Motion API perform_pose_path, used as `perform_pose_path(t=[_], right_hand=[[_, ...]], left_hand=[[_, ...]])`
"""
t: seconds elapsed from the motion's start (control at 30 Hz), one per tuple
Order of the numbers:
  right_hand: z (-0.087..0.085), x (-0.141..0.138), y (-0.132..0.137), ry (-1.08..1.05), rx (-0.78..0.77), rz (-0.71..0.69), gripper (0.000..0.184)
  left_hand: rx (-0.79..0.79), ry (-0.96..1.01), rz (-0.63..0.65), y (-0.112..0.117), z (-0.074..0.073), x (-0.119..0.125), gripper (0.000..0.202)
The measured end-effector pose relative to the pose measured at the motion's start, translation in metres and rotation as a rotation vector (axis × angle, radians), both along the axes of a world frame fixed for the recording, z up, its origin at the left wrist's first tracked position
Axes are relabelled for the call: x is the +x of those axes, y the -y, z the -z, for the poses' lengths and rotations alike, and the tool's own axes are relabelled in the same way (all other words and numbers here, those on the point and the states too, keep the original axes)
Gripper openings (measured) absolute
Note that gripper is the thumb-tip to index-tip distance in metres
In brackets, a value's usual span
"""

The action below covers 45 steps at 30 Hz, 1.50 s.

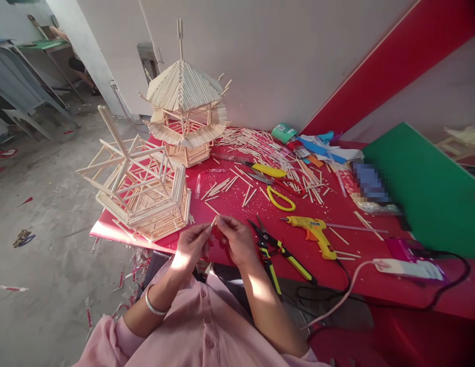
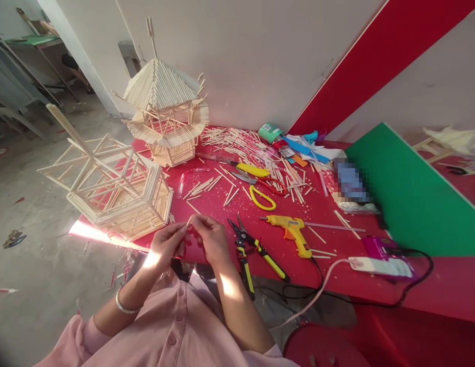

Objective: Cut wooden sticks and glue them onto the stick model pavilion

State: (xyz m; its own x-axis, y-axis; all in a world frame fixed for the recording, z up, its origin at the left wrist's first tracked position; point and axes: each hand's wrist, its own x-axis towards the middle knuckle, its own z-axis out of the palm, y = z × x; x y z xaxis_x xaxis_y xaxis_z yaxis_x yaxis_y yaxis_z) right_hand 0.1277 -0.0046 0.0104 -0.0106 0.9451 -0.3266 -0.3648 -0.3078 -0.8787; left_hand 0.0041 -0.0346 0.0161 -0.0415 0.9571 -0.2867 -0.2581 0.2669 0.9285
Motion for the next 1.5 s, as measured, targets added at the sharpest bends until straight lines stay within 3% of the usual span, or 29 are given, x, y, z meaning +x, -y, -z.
perform_pose_path(t=[0.23, 0.5, 0.63, 0.83, 1.2, 1.5], right_hand=[[0.001, 0.001, 0.002, 0.168, 0.157, 0.042, 0.021], [-0.006, -0.006, 0.006, -0.04, 0.023, 0.011, 0.024], [-0.01, -0.007, 0.011, 0.027, 0.017, 0.004, 0.025], [-0.012, -0.003, 0.018, 0.158, 0.078, -0.005, 0.024], [-0.005, 0.003, 0.022, 0.246, 0.217, -0.038, 0.016], [-0.003, 0.005, 0.024, 0.262, 0.246, -0.052, 0.016]], left_hand=[[0.001, -0.058, -0.013, 0.002, -0.004, 0.0, 0.041], [0.029, -0.121, 0.068, 0.002, -0.008, -0.004, 0.042], [0.049, -0.276, 0.119, 0.003, -0.009, -0.009, 0.037], [0.163, -0.377, 0.061, 0.006, -0.011, -0.009, 0.03], [-0.039, -0.028, 0.023, 0.009, -0.009, 0.0, 0.045], [-0.065, 0.049, 0.022, 0.01, -0.004, 0.0, 0.043]])
